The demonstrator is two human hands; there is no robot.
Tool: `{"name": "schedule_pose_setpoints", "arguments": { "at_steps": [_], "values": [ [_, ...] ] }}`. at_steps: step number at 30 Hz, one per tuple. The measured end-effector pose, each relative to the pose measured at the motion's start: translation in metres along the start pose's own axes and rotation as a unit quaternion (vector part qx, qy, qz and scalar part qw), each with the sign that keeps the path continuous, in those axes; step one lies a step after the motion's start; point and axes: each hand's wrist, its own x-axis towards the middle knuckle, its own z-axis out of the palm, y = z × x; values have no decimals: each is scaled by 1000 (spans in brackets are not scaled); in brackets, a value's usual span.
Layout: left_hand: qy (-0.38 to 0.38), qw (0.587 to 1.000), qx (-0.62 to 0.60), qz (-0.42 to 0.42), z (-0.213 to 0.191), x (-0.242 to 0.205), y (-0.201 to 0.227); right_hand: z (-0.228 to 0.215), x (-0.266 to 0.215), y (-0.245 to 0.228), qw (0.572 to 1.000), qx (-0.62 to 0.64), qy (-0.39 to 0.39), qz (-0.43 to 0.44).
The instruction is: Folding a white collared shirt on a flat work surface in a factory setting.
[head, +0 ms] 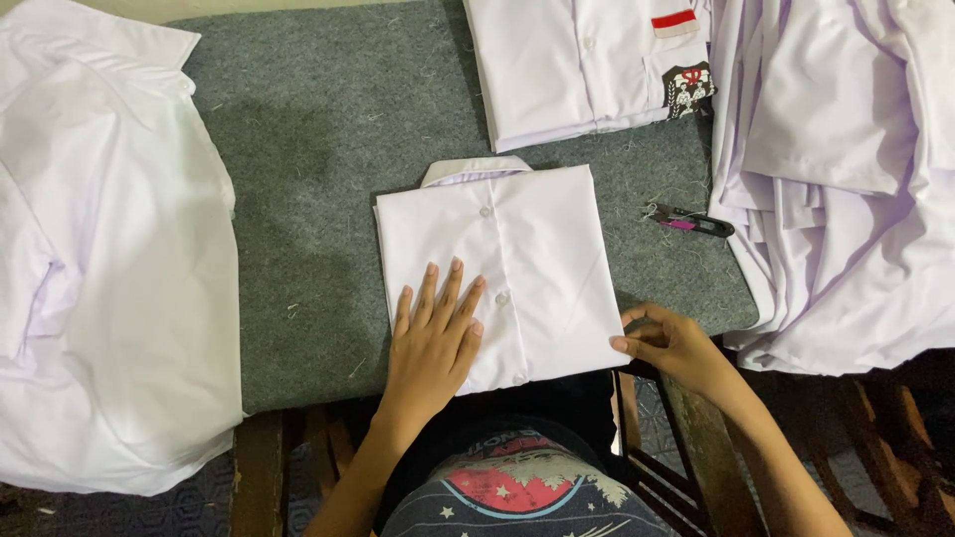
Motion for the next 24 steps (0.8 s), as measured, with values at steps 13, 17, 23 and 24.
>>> {"name": "schedule_pose_setpoints", "arguments": {
  "at_steps": [13, 17, 23, 24],
  "values": [
    [-16, 999, -44, 8, -5, 1, -2, 51, -2, -15, 827, -324, 216, -406],
    [-12, 999, -31, 18, -3, 1, -2, 64, 17, 5, 819, -265, 251, -443],
    [-32, 997, -63, 28, -9, 1, -3, 48, 18, -5, 756, -312, 332, -470],
    [-39, 996, -71, 29, -11, 1, -4, 39, 18, -9, 755, -324, 335, -462]
  ]
}}
